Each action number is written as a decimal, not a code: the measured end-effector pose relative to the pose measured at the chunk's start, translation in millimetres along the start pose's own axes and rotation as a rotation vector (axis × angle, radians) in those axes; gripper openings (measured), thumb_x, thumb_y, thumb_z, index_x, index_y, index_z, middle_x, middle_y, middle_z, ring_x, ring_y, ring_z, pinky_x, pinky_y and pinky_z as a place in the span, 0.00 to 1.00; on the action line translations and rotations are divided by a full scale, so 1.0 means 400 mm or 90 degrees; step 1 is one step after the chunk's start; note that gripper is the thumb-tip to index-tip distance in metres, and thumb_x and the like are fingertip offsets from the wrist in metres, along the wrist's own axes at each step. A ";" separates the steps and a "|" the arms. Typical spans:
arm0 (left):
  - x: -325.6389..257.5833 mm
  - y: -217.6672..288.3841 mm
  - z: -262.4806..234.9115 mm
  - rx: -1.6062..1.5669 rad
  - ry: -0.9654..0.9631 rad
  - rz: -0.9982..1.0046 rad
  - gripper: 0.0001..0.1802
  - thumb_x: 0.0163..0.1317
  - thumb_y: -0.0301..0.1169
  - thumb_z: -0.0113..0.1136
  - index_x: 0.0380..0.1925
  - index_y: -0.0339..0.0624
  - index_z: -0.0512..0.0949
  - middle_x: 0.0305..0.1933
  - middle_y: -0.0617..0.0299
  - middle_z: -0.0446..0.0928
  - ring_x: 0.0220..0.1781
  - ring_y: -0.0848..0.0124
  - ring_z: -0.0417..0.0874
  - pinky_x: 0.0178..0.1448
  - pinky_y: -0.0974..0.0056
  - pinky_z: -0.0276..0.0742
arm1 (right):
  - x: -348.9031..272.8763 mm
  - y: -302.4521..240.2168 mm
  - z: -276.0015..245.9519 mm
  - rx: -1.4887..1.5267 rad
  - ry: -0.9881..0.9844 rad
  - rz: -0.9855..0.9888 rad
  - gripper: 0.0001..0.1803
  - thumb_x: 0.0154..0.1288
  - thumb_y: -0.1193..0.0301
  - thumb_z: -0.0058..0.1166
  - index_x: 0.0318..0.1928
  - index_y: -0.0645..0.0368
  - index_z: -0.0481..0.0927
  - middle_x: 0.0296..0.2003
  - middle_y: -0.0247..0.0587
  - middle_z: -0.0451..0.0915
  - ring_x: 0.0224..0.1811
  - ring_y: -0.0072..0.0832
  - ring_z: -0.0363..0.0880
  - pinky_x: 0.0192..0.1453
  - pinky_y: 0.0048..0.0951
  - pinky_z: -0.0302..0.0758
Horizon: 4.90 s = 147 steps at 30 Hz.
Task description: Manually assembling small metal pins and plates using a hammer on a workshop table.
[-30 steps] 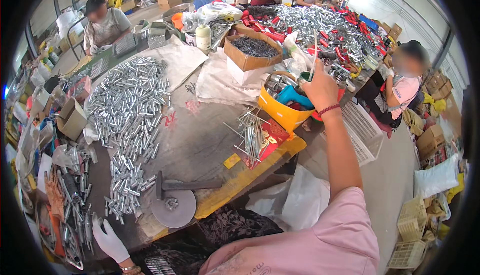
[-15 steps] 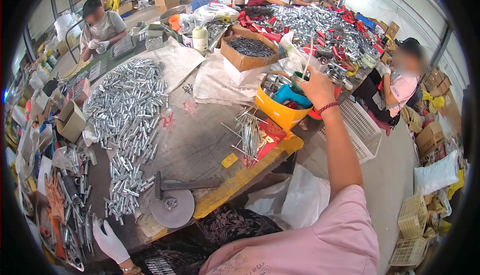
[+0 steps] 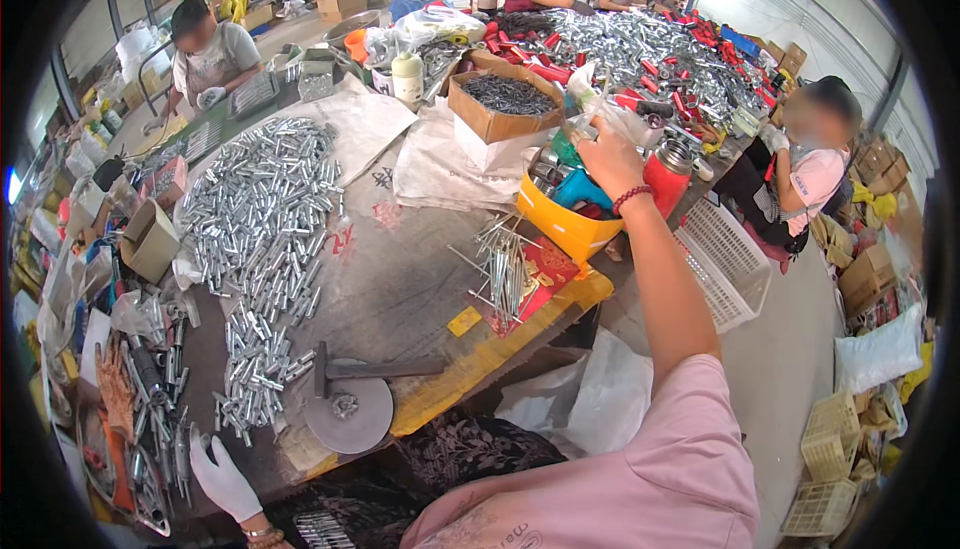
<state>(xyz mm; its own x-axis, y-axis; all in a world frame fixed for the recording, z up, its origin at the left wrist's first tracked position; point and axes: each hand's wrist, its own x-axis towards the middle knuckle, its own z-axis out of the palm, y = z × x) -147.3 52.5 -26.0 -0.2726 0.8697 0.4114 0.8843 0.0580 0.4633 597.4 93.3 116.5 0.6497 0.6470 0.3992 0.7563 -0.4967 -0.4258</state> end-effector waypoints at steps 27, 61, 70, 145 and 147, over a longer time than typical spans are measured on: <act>-0.004 0.001 0.004 -0.002 0.020 0.001 0.24 0.80 0.30 0.60 0.73 0.37 0.76 0.60 0.45 0.84 0.62 0.53 0.85 0.70 0.52 0.77 | -0.147 -0.066 -0.043 0.017 0.152 -0.147 0.16 0.69 0.73 0.60 0.56 0.59 0.86 0.53 0.51 0.83 0.55 0.54 0.85 0.58 0.51 0.81; -0.021 0.066 -0.023 -0.007 0.056 -0.011 0.22 0.74 0.27 0.65 0.67 0.43 0.82 0.53 0.51 0.86 0.55 0.55 0.87 0.62 0.53 0.81 | 0.304 -0.278 0.302 -0.124 -0.211 -0.231 0.31 0.78 0.55 0.40 0.75 0.49 0.77 0.78 0.54 0.71 0.79 0.54 0.70 0.82 0.50 0.67; -0.008 0.063 -0.012 -0.013 0.047 -0.022 0.21 0.76 0.27 0.63 0.68 0.40 0.82 0.53 0.50 0.87 0.57 0.55 0.87 0.65 0.53 0.79 | 0.289 -0.285 0.269 -0.098 -0.211 -0.184 0.29 0.80 0.55 0.35 0.67 0.50 0.83 0.71 0.54 0.80 0.74 0.51 0.78 0.78 0.52 0.71; -0.009 0.048 -0.012 0.033 0.056 0.055 0.20 0.78 0.37 0.63 0.65 0.43 0.84 0.57 0.51 0.88 0.60 0.53 0.86 0.68 0.53 0.79 | -0.510 -0.382 0.311 0.228 -0.187 -0.437 0.12 0.66 0.74 0.65 0.49 0.51 0.87 0.48 0.44 0.88 0.48 0.48 0.88 0.50 0.48 0.83; -0.009 0.052 -0.016 0.029 0.056 0.050 0.20 0.78 0.37 0.63 0.65 0.44 0.84 0.55 0.52 0.88 0.59 0.54 0.87 0.67 0.54 0.79 | -0.523 -0.380 0.294 0.182 -0.181 -0.436 0.10 0.66 0.74 0.64 0.48 0.52 0.87 0.46 0.44 0.89 0.48 0.48 0.88 0.49 0.48 0.82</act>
<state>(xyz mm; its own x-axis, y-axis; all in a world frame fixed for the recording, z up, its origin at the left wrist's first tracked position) -130.2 47.4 -12.7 -0.2320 0.8260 0.5137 0.9203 0.0153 0.3910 337.4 101.5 2.3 -0.0262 0.8969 0.4415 0.9065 0.2074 -0.3676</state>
